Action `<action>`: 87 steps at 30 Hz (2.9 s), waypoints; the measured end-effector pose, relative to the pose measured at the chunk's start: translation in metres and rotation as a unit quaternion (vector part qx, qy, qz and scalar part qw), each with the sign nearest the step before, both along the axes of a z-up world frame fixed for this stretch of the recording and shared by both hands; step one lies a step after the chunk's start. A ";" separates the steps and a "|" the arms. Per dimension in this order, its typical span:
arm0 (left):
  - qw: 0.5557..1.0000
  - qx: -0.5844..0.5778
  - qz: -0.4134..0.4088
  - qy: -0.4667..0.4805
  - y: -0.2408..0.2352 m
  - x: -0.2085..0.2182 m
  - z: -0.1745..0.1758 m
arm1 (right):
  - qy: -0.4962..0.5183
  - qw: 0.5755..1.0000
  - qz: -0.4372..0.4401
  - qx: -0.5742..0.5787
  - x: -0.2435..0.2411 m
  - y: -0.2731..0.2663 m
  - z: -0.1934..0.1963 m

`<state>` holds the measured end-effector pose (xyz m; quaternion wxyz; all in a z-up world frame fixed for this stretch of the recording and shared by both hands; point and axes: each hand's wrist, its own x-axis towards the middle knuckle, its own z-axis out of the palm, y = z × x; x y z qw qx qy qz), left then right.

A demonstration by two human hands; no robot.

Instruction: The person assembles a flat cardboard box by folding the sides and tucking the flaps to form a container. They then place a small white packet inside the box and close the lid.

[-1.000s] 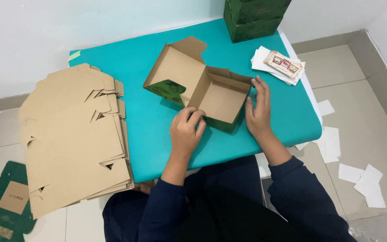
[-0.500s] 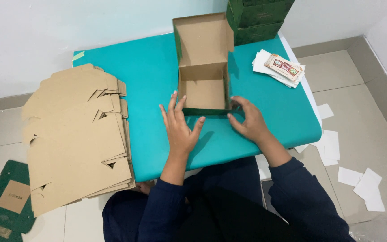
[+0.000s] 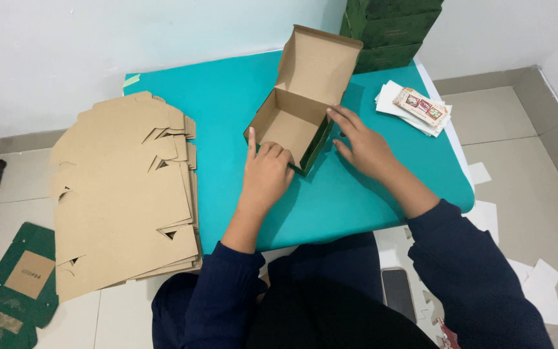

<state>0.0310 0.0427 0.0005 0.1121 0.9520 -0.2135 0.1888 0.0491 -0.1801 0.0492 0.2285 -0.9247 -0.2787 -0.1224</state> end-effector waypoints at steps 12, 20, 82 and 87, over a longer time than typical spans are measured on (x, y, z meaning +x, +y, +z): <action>0.997 0.074 0.013 -0.008 0.006 0.046 -0.011 | -0.014 0.998 -0.017 -0.051 0.048 0.015 -0.042; 0.989 -0.120 -0.058 0.067 0.016 0.060 0.006 | -0.040 0.994 -0.038 0.093 0.049 0.032 -0.082; 0.966 -0.217 -0.126 0.056 0.028 0.045 0.024 | -0.119 0.993 0.009 -0.005 0.033 0.032 -0.063; 0.964 -0.225 -0.135 0.040 0.031 0.047 0.023 | -0.130 0.991 0.012 -0.006 0.032 0.032 -0.059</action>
